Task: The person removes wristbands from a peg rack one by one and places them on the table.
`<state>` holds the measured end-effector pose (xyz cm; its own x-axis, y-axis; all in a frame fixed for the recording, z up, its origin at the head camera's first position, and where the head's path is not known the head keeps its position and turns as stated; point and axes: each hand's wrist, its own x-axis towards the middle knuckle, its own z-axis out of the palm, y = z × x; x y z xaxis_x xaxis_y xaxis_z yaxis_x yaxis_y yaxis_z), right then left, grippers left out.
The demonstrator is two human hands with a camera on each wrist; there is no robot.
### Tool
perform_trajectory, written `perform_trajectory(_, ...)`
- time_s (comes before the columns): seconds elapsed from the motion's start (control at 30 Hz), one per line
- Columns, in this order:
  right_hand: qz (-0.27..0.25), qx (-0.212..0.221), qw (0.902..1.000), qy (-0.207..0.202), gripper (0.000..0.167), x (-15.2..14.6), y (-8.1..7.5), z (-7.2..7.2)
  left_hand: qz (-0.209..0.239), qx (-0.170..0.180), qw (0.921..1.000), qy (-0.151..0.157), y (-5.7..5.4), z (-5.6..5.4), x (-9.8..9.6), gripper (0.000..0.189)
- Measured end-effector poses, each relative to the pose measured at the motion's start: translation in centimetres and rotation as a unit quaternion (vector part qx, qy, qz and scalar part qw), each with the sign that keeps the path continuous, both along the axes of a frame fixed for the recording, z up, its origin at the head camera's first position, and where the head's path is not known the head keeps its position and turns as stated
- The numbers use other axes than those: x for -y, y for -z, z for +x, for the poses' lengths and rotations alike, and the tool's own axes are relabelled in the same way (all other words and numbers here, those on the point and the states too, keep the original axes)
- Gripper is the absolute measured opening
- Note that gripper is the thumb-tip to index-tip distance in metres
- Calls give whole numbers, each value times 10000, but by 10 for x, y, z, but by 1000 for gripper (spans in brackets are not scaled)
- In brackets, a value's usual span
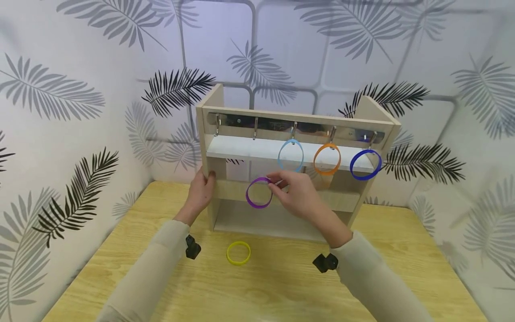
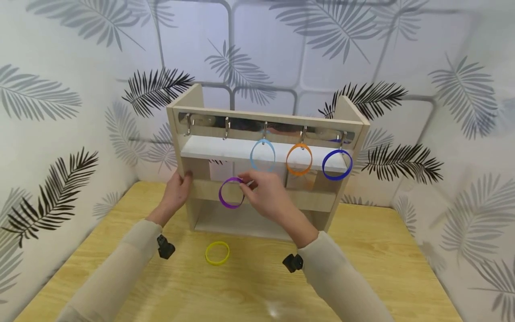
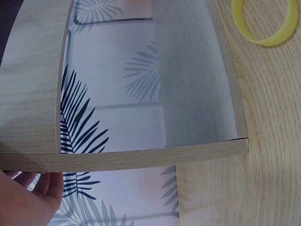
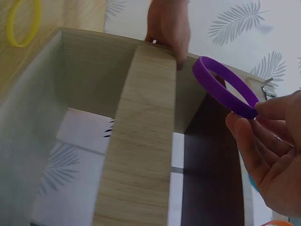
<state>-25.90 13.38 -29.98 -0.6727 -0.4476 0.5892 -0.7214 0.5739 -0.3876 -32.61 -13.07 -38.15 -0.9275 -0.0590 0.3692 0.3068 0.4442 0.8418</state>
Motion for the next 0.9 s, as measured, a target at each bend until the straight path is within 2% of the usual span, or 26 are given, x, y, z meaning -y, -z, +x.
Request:
perform_trajectory(0.2, 59, 479, 9988, 29, 12, -7, 26, 3, -5, 34, 10000, -11, 1, 0, -2, 45)
perform_trajectory(0.43, 377, 948, 9947, -131, 10, -14, 54, 1, 31, 17, 10000, -32, 2, 2, -2, 45)
perform_trajectory(0.73, 395, 1906, 9808, -75, 9, -19, 87, -4, -29, -49, 9999, -96, -1, 0, -2, 44)
perform_trajectory(0.9, 374, 2289, 9726, -187, 10, -22, 105, -5, 37, 72, 9999, -96, -1, 1, -1, 44)
